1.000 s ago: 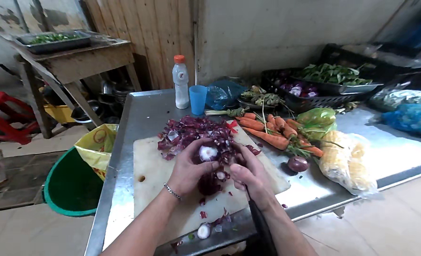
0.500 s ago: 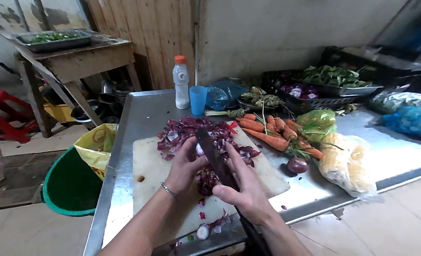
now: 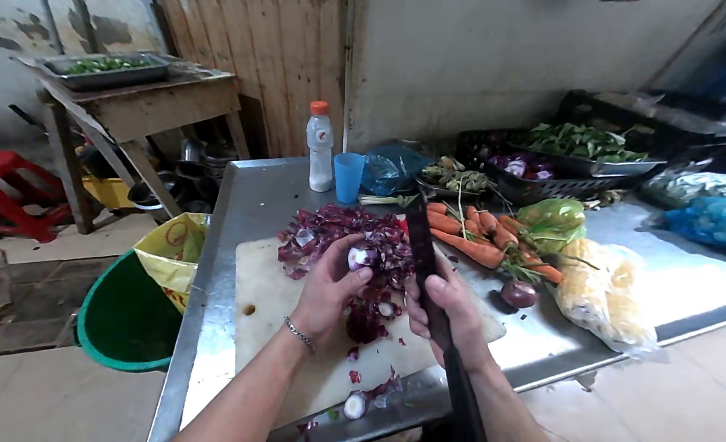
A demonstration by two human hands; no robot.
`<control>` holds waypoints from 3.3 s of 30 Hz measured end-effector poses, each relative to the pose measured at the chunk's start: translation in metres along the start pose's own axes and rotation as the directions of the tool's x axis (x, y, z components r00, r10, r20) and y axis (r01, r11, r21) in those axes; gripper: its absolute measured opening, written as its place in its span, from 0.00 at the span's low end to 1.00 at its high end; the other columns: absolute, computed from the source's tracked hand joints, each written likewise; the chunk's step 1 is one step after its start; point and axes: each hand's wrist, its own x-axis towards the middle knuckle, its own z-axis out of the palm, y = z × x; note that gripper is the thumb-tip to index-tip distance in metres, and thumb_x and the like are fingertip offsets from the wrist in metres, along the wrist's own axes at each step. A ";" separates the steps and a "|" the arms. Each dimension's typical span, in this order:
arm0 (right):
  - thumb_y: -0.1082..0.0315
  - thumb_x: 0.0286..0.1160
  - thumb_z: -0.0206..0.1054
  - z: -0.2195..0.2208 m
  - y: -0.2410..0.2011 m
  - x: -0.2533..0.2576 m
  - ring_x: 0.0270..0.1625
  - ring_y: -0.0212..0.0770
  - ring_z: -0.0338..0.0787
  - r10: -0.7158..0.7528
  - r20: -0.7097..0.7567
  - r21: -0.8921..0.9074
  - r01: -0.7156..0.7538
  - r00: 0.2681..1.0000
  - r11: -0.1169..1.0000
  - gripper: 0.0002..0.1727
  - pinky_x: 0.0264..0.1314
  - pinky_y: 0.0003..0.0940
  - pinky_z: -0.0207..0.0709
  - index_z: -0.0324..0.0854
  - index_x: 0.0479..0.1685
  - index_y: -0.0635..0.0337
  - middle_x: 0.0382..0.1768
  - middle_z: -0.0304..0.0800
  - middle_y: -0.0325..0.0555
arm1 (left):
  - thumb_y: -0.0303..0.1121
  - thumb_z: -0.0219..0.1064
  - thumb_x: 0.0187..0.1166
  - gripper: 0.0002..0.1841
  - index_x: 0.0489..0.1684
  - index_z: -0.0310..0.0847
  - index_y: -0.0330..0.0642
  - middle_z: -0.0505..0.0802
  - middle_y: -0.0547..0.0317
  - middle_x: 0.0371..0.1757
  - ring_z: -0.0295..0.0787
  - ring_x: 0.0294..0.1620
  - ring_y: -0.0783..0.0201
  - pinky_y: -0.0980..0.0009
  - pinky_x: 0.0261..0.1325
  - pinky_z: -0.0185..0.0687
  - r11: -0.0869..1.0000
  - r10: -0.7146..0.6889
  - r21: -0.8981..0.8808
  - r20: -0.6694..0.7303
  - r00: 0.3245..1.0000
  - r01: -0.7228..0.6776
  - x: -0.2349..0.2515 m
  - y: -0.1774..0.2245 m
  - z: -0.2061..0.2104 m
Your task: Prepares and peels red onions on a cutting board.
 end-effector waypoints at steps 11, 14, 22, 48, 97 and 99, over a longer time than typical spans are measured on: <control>0.23 0.47 0.73 0.027 -0.010 -0.013 0.61 0.30 0.89 -0.037 0.131 -0.514 0.100 0.991 0.852 0.64 0.61 0.37 0.87 0.58 0.93 0.42 0.64 0.89 0.37 | 0.21 0.67 0.69 0.26 0.69 0.74 0.50 0.91 0.65 0.55 0.90 0.49 0.72 0.72 0.50 0.89 0.997 0.049 0.069 -0.049 0.998 -0.045 -0.005 0.003 0.004; 0.24 0.51 0.72 0.025 -0.010 -0.013 0.57 0.27 0.89 -0.062 0.119 -0.489 0.113 0.991 0.865 0.60 0.56 0.32 0.87 0.63 0.90 0.44 0.64 0.88 0.35 | 0.21 0.68 0.70 0.28 0.73 0.71 0.51 0.89 0.62 0.59 0.89 0.50 0.69 0.70 0.51 0.89 0.995 0.065 0.080 -0.013 0.998 -0.064 -0.003 -0.001 0.001; 0.37 0.68 0.67 0.001 0.005 -0.001 0.14 0.24 0.71 0.065 -0.063 0.037 -0.063 0.996 0.997 0.43 0.15 0.18 0.70 0.65 0.82 0.50 0.23 0.77 0.33 | 0.28 0.76 0.67 0.31 0.72 0.71 0.51 0.87 0.57 0.60 0.89 0.51 0.64 0.66 0.50 0.89 0.999 0.023 0.032 0.022 1.000 -0.023 -0.001 -0.001 0.001; 0.21 0.53 0.69 0.025 0.003 -0.023 0.63 0.29 0.87 -0.173 0.123 -0.563 0.212 0.977 0.799 0.60 0.62 0.37 0.87 0.64 0.90 0.47 0.68 0.86 0.37 | 0.21 0.74 0.60 0.30 0.65 0.75 0.51 0.93 0.64 0.47 0.90 0.41 0.71 0.73 0.40 0.89 0.997 0.024 0.077 -0.055 0.998 -0.020 -0.007 0.003 0.005; 0.22 0.54 0.69 0.016 0.009 -0.017 0.67 0.34 0.86 -0.198 0.131 -0.645 0.235 0.971 0.727 0.58 0.65 0.43 0.84 0.65 0.90 0.44 0.71 0.84 0.41 | 0.22 0.71 0.63 0.21 0.56 0.83 0.49 0.94 0.68 0.42 0.91 0.39 0.75 0.75 0.42 0.90 0.965 0.116 0.241 -0.036 0.993 -0.104 -0.004 0.005 -0.002; 0.25 0.52 0.73 0.016 0.006 -0.016 0.59 0.28 0.89 -0.166 0.096 -0.460 0.191 0.981 0.867 0.57 0.58 0.33 0.88 0.69 0.87 0.46 0.64 0.89 0.35 | 0.20 0.73 0.65 0.25 0.63 0.81 0.47 0.93 0.61 0.49 0.92 0.40 0.69 0.71 0.42 0.91 0.973 0.074 0.219 -0.005 0.997 -0.071 -0.003 0.005 -0.004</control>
